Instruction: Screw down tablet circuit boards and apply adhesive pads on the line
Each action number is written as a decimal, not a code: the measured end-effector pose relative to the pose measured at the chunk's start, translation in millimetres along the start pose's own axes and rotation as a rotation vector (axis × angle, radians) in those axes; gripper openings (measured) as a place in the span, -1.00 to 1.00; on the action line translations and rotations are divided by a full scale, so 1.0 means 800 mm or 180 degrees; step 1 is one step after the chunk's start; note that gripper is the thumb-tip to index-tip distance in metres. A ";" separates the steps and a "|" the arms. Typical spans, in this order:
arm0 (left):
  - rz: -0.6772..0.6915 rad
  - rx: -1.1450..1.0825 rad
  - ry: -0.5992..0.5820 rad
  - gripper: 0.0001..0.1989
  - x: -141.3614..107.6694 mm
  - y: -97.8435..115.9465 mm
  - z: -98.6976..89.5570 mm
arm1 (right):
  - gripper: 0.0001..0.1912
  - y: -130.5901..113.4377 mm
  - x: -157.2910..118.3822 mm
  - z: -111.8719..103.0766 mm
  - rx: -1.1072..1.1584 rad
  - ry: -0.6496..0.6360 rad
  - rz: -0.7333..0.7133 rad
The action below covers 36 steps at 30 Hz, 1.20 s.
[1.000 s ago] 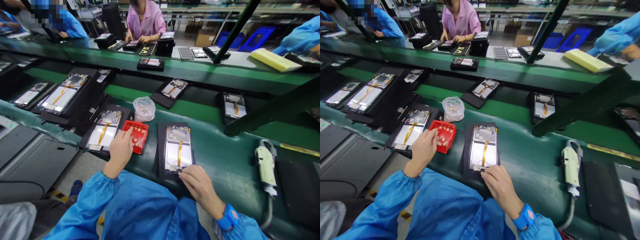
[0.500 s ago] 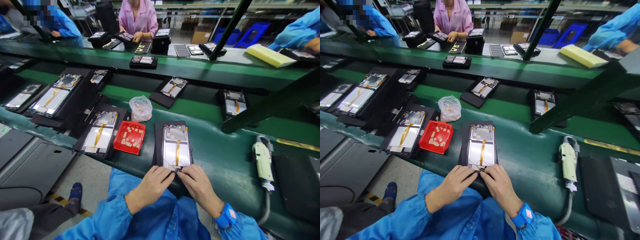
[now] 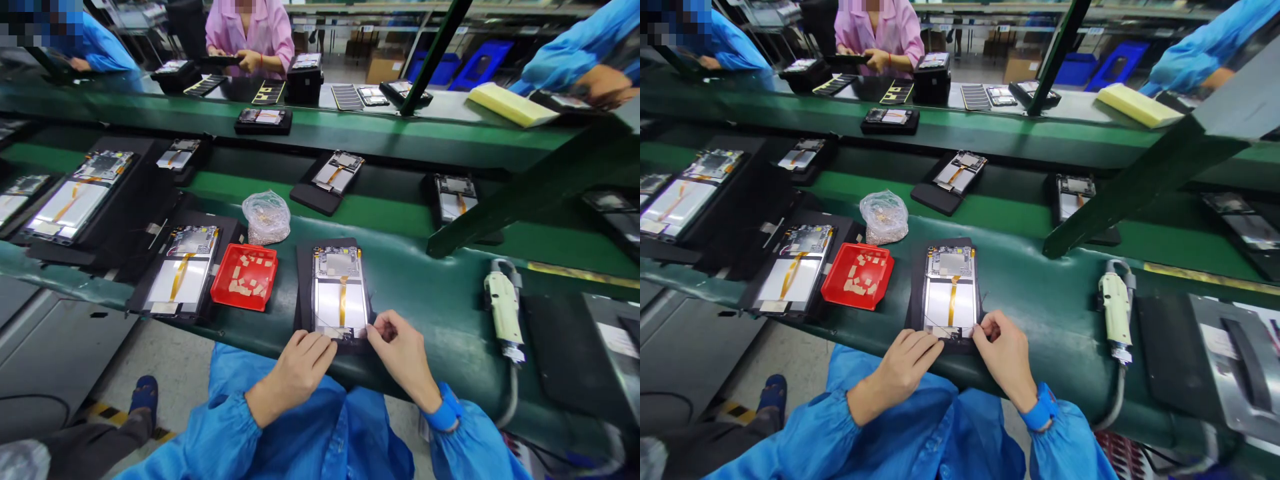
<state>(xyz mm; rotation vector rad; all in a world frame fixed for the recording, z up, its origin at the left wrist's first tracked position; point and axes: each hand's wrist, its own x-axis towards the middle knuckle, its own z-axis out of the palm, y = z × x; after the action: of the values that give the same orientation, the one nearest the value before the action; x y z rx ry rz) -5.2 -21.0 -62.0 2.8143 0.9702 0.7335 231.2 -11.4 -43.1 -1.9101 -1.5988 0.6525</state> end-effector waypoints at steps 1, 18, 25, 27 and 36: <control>-0.0007 0.0004 -0.0012 -0.63 -0.002 0.000 0.002 | -0.91 0.001 -0.004 0.000 0.0095 0.0067 0.0021; 0.0255 0.0244 0.0072 -0.66 0.002 -0.004 -0.001 | -0.75 -0.022 0.009 0.013 0.1473 -0.0039 0.0258; 0.0260 0.0228 0.0037 -0.66 0.000 -0.002 0.001 | -0.71 0.008 0.002 -0.041 -0.0153 0.1880 -0.0787; 0.0278 0.0235 -0.0012 -0.67 -0.001 -0.003 0.001 | -0.68 0.008 -0.017 -0.044 -0.0791 0.1174 -0.1848; 0.0145 0.0240 0.0124 -0.65 0.003 0.007 0.007 | -0.48 -0.014 -0.059 0.015 -0.2149 -0.0168 -0.2286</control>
<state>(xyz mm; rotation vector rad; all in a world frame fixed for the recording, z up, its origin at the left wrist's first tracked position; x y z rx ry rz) 2.3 -23.8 -64.3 2.9062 0.9626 0.7758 206.9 -55.3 -43.8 -1.5100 -2.5554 -0.1708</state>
